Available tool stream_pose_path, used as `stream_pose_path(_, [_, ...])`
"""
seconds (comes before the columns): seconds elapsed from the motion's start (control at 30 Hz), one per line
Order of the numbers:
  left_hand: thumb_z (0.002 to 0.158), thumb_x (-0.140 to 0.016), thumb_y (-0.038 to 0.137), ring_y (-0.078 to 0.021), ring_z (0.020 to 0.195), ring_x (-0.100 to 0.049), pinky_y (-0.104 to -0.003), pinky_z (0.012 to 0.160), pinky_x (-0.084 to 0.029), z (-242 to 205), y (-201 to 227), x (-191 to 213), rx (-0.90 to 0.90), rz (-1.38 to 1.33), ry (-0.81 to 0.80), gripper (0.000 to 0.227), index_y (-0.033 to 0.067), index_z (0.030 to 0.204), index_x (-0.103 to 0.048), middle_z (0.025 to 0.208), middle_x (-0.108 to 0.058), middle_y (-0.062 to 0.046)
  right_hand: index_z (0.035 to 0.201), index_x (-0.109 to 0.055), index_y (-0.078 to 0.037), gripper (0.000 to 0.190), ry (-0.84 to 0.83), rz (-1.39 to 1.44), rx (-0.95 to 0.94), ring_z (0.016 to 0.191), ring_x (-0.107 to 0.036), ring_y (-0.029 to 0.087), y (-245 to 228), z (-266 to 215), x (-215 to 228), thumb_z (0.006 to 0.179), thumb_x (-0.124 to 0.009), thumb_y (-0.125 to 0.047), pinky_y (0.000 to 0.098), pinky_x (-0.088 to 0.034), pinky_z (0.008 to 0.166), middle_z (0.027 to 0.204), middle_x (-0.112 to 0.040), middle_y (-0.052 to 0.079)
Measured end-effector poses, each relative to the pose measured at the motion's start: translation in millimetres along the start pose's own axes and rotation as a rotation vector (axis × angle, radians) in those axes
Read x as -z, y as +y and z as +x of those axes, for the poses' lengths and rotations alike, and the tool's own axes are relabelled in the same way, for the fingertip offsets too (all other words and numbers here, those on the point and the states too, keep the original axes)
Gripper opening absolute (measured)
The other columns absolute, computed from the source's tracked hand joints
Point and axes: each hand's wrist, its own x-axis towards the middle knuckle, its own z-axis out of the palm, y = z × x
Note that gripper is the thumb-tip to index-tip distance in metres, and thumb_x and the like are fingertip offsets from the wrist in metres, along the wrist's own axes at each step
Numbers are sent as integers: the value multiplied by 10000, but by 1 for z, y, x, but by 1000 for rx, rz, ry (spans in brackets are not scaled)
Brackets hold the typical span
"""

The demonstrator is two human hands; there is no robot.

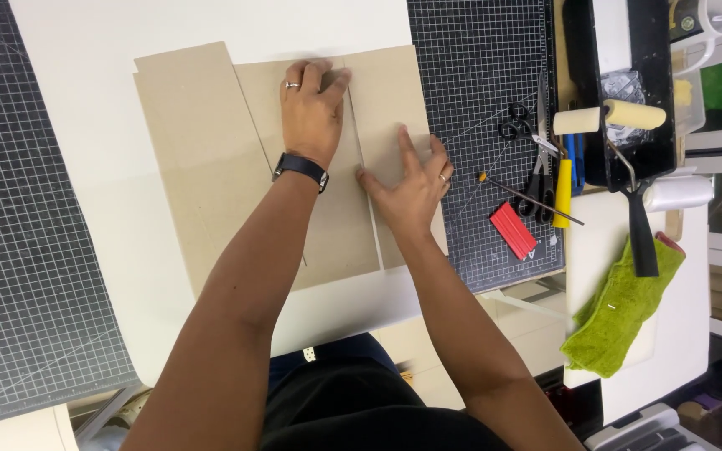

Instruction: The person is applying adhesive to cardboard pieces and smoothing a white paper sheet over them using a roller and a scraper on a cutting mat.

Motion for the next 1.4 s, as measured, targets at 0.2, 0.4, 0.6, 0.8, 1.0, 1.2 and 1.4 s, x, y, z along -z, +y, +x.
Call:
stream_pose_path(0.2, [784, -655, -104, -351, 1110, -521, -495, 826, -502, 0, 0, -2, 0, 20, 6, 482, 172, 1157, -786, 1201, -622, -79, 1449, -600, -336, 877, -41, 13, -32, 1255, -425, 405, -4, 2, 5, 678, -858, -667, 602, -446, 936, 1463, -412, 190])
stream_pose_path(0.4, [789, -667, -86, -363, 1133, -516, -519, 862, -494, 0, 1, -1, 10, 10, -12, 451, 164, 1144, -787, 1213, -611, -82, 1446, -604, -338, 880, -89, 9, -50, 1261, -415, 409, -4, 3, 7, 673, -853, -677, 622, -436, 950, 1466, -411, 188])
stream_pose_path(0.6, [771, -687, -86, -356, 1084, -504, -493, 785, -497, 4, 2, 6, -21, 16, -22, 436, 133, 1133, -789, 1174, -601, -95, 1456, -590, -329, 902, -154, 30, -71, 1297, -391, 433, -9, 4, 16, 672, -849, -692, 628, -413, 986, 1483, -387, 215])
stream_pose_path(0.8, [716, -642, -154, -361, 1001, -505, -442, 615, -423, 14, 5, 14, -47, -1, 23, 437, 103, 1039, -784, 1122, -574, -97, 1461, -580, -352, 881, -157, 10, -54, 1274, -418, 408, -5, 7, 13, 696, -827, -713, 592, -441, 967, 1474, -386, 166])
stream_pose_path(1.0, [758, -680, -90, -409, 947, -560, -493, 744, -471, 7, 0, 3, -17, 48, -22, 430, 122, 1110, -809, 1110, -622, -161, 1460, -576, -352, 869, -107, 25, -7, 1264, -439, 400, 5, 3, 5, 721, -812, -744, 578, -472, 956, 1460, -392, 168])
stream_pose_path(1.2, [678, -604, -113, -330, 775, -535, -434, 740, -433, 8, 5, 13, -26, 20, -32, 562, 170, 1121, -803, 972, -598, -104, 1460, -576, -363, 863, -52, 52, 51, 1287, -439, 418, 16, -3, -4, 730, -847, -735, 607, -478, 963, 1485, -389, 184])
stream_pose_path(1.4, [709, -575, -118, -329, 942, -528, -425, 676, -415, 17, 9, 20, 32, -1, -16, 489, 147, 1092, -724, 1077, -615, -61, 1461, -575, -369, 863, -11, 67, 75, 1324, -440, 461, 17, -6, -5, 740, -789, -793, 646, -477, 969, 1497, -400, 210])
